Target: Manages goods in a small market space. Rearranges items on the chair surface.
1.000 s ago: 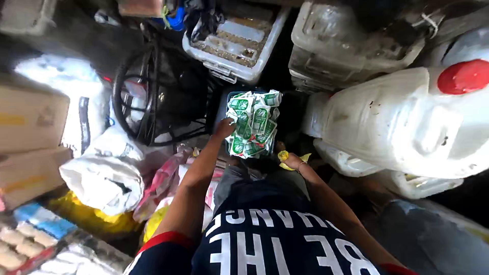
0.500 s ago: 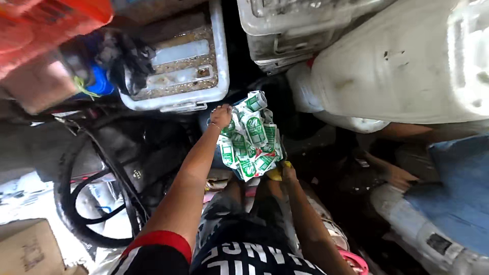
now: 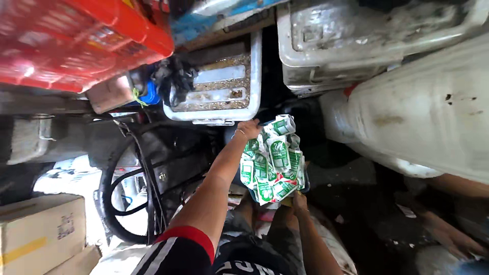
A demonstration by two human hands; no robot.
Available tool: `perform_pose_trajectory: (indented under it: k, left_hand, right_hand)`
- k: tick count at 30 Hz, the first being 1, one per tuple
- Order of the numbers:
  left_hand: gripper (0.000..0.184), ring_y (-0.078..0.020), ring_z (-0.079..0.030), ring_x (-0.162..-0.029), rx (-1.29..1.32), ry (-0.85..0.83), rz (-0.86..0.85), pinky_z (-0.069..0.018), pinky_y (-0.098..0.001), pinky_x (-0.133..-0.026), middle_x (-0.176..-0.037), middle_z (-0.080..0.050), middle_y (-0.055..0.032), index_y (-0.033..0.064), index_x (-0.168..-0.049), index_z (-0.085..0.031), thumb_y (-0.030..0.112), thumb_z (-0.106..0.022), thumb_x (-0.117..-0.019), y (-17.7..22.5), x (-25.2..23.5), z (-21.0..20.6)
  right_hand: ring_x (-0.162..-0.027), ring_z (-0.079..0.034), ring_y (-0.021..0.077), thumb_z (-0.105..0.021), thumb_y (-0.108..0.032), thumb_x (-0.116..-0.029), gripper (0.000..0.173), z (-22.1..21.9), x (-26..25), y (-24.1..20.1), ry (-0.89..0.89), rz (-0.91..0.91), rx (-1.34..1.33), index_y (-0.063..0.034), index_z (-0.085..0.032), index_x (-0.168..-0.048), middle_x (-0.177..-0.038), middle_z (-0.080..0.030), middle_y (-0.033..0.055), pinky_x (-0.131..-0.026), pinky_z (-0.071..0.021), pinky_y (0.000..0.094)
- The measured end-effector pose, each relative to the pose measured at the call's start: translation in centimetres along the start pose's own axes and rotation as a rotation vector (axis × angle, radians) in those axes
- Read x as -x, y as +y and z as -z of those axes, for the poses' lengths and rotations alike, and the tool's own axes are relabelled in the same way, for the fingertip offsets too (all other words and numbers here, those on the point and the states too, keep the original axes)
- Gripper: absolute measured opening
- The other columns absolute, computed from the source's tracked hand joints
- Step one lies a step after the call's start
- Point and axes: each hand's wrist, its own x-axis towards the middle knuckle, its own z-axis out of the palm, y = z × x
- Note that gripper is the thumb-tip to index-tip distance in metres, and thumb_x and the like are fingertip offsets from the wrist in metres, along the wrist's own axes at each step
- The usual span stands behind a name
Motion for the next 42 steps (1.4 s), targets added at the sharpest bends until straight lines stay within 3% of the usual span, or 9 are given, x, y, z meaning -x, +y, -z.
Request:
perform_pose_trajectory:
  k: [6,10,13,16,18,26,31,35,42]
  left_hand:
    - [0.049,-0.0415,-0.058,-0.127,0.024,-0.075,0.052,-0.0437,-0.0661,-0.102,-0.132,-0.063,-0.0218,0.0092,-0.136,-0.062,0.042,-0.040,-0.1077,-1.9,0.7,-1.1]
    - [0.046,-0.0426,-0.060,-0.123,0.174,-0.122,0.157,-0.0431,-0.0669,-0.102,-0.128,-0.065,-0.0240,0.0055,-0.131,-0.066,0.040,-0.048,-0.1062,-4.9,3.6,-3.7]
    - [0.048,-0.0416,-0.057,-0.127,0.247,-0.189,0.210,-0.0415,-0.0654,-0.105,-0.132,-0.062,-0.0244,0.0047,-0.133,-0.063,0.041,-0.052,-0.1040,-7.4,5.2,-5.7]
    - [0.050,-0.0407,-0.054,-0.132,0.217,-0.225,0.258,-0.0403,-0.0638,-0.108,-0.137,-0.059,-0.0247,0.0027,-0.136,-0.060,0.039,-0.055,-0.1025,-8.5,6.4,-6.9]
    - [0.046,-0.0430,-0.053,-0.132,0.156,-0.236,0.287,-0.0410,-0.0646,-0.107,-0.138,-0.058,-0.0272,-0.0009,-0.134,-0.059,0.031,-0.058,-0.1006,-8.3,6.7,-7.0]
    - [0.042,-0.0446,-0.057,-0.125,0.219,-0.215,0.184,-0.0429,-0.0633,-0.104,-0.129,-0.061,-0.0301,-0.0065,-0.126,-0.061,0.028,-0.055,-0.1036,-8.9,9.2,-8.1]
    - [0.039,-0.0437,-0.060,-0.119,0.283,-0.171,0.145,-0.0452,-0.0619,-0.101,-0.123,-0.063,-0.0298,-0.0074,-0.121,-0.062,0.026,-0.055,-0.1031,-9.0,12.6,-8.4]
    - [0.038,-0.0436,-0.063,-0.113,0.343,-0.116,0.112,-0.0469,-0.0626,-0.099,-0.117,-0.065,-0.0288,-0.0067,-0.119,-0.064,0.027,-0.057,-0.1015,-8.9,17.1,-6.1]
    - [0.034,-0.0404,-0.064,-0.104,0.416,0.006,0.058,-0.0473,-0.0605,-0.094,-0.108,-0.065,-0.0278,-0.0079,-0.116,-0.064,0.023,-0.056,-0.1030,-9.7,26.1,3.8]
  right_hand:
    - [-0.118,-0.060,0.0438,-0.051,-0.024,-0.1077,0.043,2.6,1.5,-2.5,0.008,0.062,0.098,0.0113,-0.056,-0.132,-0.126,-0.061,0.0337,-0.104,-0.0443,0.0575]
    - [-0.121,-0.059,0.0467,-0.055,-0.025,-0.1055,0.042,5.0,0.6,-4.8,0.021,0.156,0.264,0.0081,-0.060,-0.131,-0.125,-0.062,0.0342,-0.105,-0.0426,0.0613]
    - [-0.120,-0.059,0.0460,-0.059,-0.025,-0.1032,0.044,5.8,-0.7,-6.6,0.024,0.188,0.266,0.0083,-0.058,-0.132,-0.126,-0.061,0.0336,-0.104,-0.0432,0.0615]
    - [-0.111,-0.063,0.0445,-0.060,-0.023,-0.1023,0.044,5.8,-1.9,-7.9,-0.016,0.230,0.229,0.0091,-0.055,-0.133,-0.120,-0.063,0.0328,-0.097,-0.0480,0.0608]
    - [-0.106,-0.064,0.0434,-0.061,-0.020,-0.1018,0.042,5.9,-1.8,-8.7,-0.054,0.275,0.234,0.0097,-0.055,-0.132,-0.116,-0.064,0.0328,-0.094,-0.0493,0.0602]
    - [-0.118,-0.062,0.0461,-0.054,-0.028,-0.1054,0.043,6.6,0.4,-9.9,-0.021,0.350,0.608,0.0097,-0.062,-0.125,-0.120,-0.065,0.0326,-0.103,-0.0458,0.0603]
    - [-0.116,-0.063,0.0466,-0.055,-0.027,-0.1048,0.042,8.4,4.1,-11.3,0.000,0.400,0.699,0.0103,-0.063,-0.121,-0.118,-0.065,0.0332,-0.101,-0.0464,0.0613]
    - [-0.114,-0.063,0.0477,-0.056,-0.026,-0.1043,0.039,10.5,8.6,-13.3,-0.004,0.520,0.746,0.0105,-0.066,-0.114,-0.114,-0.066,0.0330,-0.100,-0.0460,0.0636]
    - [-0.116,-0.060,0.0465,-0.051,-0.019,-0.1051,0.036,12.5,18.5,-21.4,-0.033,0.626,0.793,0.0121,-0.063,-0.116,-0.118,-0.063,0.0339,-0.101,-0.0442,0.0613]
